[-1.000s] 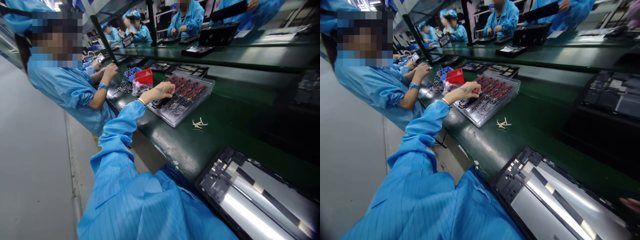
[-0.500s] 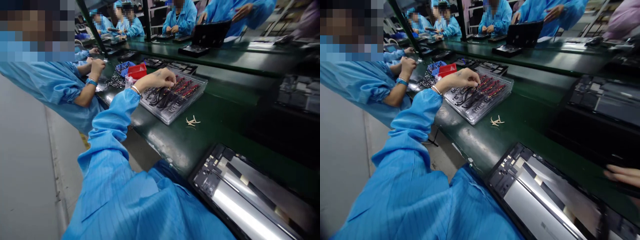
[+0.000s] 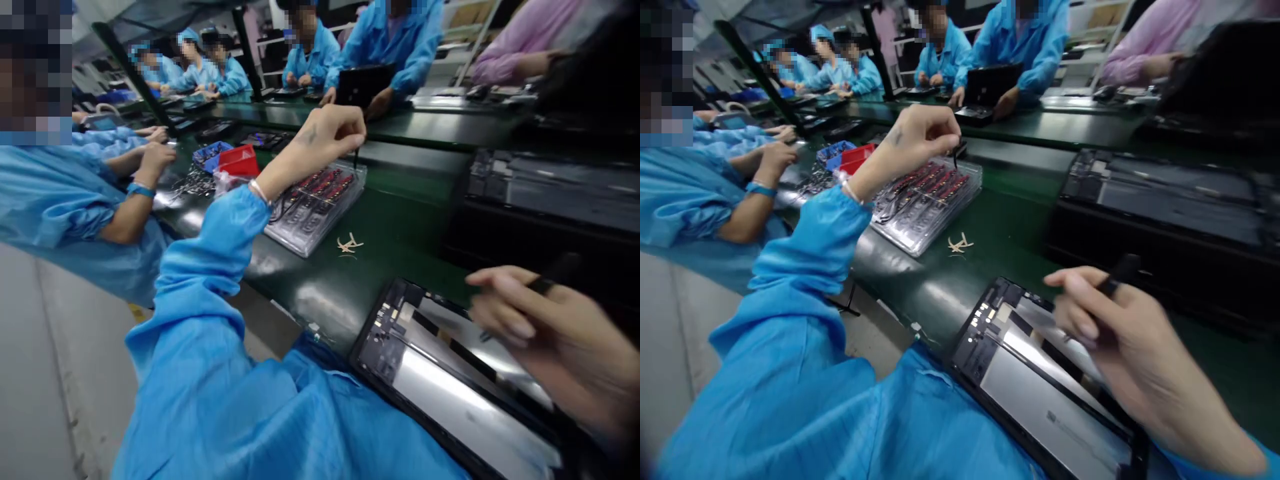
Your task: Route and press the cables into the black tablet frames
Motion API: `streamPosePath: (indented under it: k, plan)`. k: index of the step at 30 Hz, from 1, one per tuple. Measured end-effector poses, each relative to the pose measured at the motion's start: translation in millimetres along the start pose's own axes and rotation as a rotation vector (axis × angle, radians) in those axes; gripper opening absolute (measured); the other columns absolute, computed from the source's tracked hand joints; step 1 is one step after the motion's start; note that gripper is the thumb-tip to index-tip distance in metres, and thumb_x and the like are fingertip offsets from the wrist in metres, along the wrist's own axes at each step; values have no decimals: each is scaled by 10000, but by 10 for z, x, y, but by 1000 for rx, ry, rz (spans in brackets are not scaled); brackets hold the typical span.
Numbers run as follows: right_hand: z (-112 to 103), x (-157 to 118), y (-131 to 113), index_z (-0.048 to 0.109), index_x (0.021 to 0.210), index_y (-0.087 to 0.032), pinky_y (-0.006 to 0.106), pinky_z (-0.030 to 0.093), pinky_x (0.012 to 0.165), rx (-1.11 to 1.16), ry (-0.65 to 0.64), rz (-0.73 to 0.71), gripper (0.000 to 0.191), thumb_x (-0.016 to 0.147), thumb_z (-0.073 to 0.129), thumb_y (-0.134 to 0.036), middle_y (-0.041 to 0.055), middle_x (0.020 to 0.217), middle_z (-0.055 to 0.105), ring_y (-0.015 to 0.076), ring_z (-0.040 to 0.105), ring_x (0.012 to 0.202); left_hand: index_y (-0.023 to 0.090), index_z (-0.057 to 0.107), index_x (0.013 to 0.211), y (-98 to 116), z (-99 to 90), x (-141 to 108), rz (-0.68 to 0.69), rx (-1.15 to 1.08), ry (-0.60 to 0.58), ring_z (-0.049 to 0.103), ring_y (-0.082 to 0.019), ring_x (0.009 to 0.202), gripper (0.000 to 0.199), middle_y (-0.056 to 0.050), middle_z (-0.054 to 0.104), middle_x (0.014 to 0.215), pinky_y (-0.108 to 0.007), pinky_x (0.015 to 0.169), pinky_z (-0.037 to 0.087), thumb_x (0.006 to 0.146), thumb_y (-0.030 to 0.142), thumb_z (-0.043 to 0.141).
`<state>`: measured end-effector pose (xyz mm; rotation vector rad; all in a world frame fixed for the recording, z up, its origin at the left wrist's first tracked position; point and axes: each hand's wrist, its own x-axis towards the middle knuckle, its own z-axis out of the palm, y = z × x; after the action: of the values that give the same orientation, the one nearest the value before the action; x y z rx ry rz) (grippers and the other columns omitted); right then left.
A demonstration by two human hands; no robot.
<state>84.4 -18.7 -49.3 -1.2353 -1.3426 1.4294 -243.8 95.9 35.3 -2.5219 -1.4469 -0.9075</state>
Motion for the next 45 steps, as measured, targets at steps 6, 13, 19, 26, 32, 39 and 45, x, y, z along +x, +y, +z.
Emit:
streamPosePath:
  k: [6, 13, 19, 26, 32, 39, 45]
  plan:
    - [190, -66, 55, 693, 758, -172, 256, 410, 574, 342, -184, 99, 447, 871, 743, -602, -13, 622, 469, 101, 404, 578, 167, 706, 985, 1202, 599, -484, 867, 309, 309, 650, -171, 800, 222, -49, 696, 880, -309, 683, 512, 1055, 224, 502]
    - [110, -125, 117, 751, 831, -196, 205, 355, 564, 394, -81, 40, 185, 869, 808, -369, -21, 655, 481, 86, 412, 616, 151, 751, 1040, 1396, 825, -714, 1132, 235, 282, 682, -158, 881, 130, -44, 722, 985, -281, 744, 551, 972, 236, 681]
    - [90, -88, 100, 756, 797, -195, 230, 330, 486, 102, -11, -166, 163, 856, 777, -345, -26, 585, 541, 88, 433, 520, 102, 660, 1042, 1363, 860, -677, 855, 8, 278, 646, -163, 788, 255, -70, 705, 900, -289, 679, 531, 1037, 351, 603]
    - [70, -147, 70, 760, 839, -198, 277, 425, 609, -421, 89, -472, 167, 928, 646, -282, 15, 772, 714, 160, 620, 678, 132, 620, 980, 1364, 758, -755, 626, 219, 103, 602, -177, 799, 140, -67, 674, 877, -290, 720, 488, 1054, 190, 517]
    - [74, -142, 125, 747, 882, -230, 301, 432, 654, -621, 45, -565, 165, 944, 594, -220, 18, 807, 725, 172, 643, 695, 127, 633, 930, 1502, 718, -851, 647, 387, 75, 552, -175, 704, 213, -43, 619, 767, -306, 655, 409, 1036, 97, 451]
    - [54, -121, 132, 763, 887, -231, 321, 446, 637, -567, 19, -476, 171, 936, 631, -327, 26, 791, 745, 203, 672, 691, 171, 635, 891, 1096, 673, -792, 482, 327, -36, 553, -189, 772, 224, -46, 641, 840, -313, 678, 384, 1040, 159, 469]
    - [-21, -72, 76, 795, 848, -218, 332, 482, 633, -489, 95, -301, 224, 871, 691, -415, 69, 847, 770, 240, 708, 761, 133, 669, 964, 576, 474, -885, 117, 551, -477, 597, -215, 830, 188, -79, 659, 909, -312, 649, 389, 1030, 160, 495]
